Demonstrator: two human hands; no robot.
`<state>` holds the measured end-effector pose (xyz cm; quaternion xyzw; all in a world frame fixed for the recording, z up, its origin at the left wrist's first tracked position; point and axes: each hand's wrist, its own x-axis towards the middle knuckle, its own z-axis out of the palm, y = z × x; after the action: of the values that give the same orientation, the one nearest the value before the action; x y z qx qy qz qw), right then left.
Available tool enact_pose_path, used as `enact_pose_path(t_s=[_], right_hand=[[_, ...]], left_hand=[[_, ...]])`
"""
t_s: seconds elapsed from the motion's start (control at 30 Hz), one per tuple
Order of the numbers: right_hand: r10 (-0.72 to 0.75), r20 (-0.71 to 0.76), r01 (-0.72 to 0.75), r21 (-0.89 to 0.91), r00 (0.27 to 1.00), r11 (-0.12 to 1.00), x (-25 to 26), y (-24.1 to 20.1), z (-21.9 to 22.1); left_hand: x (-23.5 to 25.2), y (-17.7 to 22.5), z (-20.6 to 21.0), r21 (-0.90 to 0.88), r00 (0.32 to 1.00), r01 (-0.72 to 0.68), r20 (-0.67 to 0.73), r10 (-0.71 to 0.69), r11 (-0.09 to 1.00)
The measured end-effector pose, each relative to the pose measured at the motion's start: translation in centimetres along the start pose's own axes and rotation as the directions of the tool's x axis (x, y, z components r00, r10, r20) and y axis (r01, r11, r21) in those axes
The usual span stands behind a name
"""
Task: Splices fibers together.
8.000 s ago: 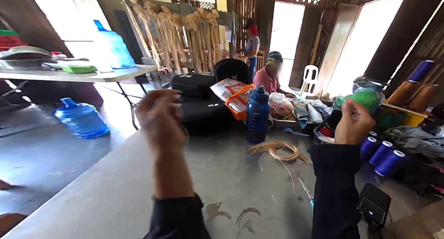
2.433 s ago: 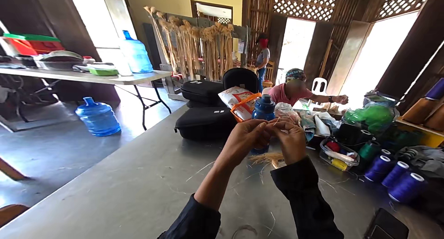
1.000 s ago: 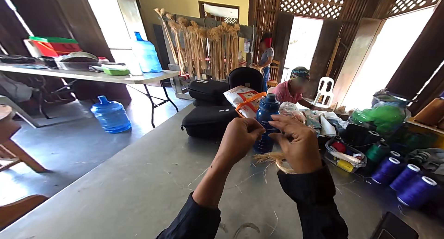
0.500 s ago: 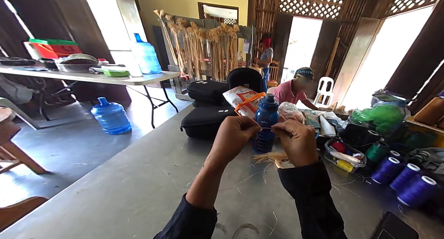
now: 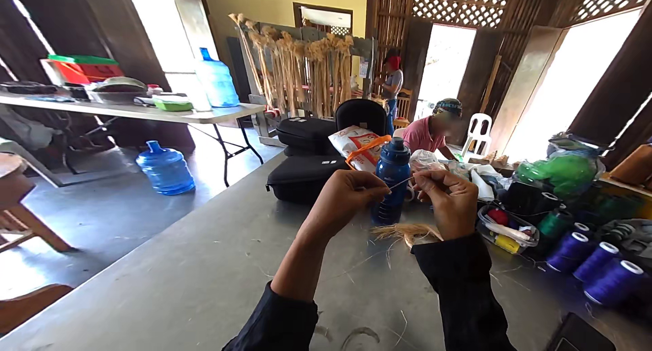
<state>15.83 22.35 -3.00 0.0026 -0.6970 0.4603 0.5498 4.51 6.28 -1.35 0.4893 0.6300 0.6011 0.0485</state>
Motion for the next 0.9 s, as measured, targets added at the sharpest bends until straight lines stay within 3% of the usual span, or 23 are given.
enact_pose_path(t_s=[0.13,0.27,0.43,0.57,0.8,0.9], right_hand=[[0.404,0.075,-0.405,0.328,0.912,0.853,-0.2,-1.2,1.0],[0.534,0.151,-0.550,0.354,0.832,0.756,-0.2,-1.8,1.6],[0.538,0.169,-0.561,0.344,0.826,0.753,-0.5,-2.2,1.9],[0.535,0.145,-0.551,0.326,0.832,0.768,-0.5,-2.1,2.0],[0.385,-0.014,-0.379,0.145,0.923,0.914,0.1,-1.1,0.5],[0.294,-0.059,-0.292,0.044,0.954,0.956,0.2,-0.8,0.0]], left_hand=[[0.1,-0.6,0.0,0.006,0.979,-0.177,0.101,0.176,0.984],[0.2,-0.7,0.6,0.019,0.973,-0.218,0.077,0.216,0.976],[0.3,-0.5,1.1,-0.047,0.990,-0.140,-0.014,0.140,0.989],[0.3,-0.5,0.8,0.003,0.992,-0.122,-0.025,0.122,0.993],[-0.1,-0.1,-0.3,0.089,0.998,-0.054,-0.016,0.055,0.995],[0.0,0.1,-0.7,0.106,0.997,0.045,0.050,-0.051,0.993]])
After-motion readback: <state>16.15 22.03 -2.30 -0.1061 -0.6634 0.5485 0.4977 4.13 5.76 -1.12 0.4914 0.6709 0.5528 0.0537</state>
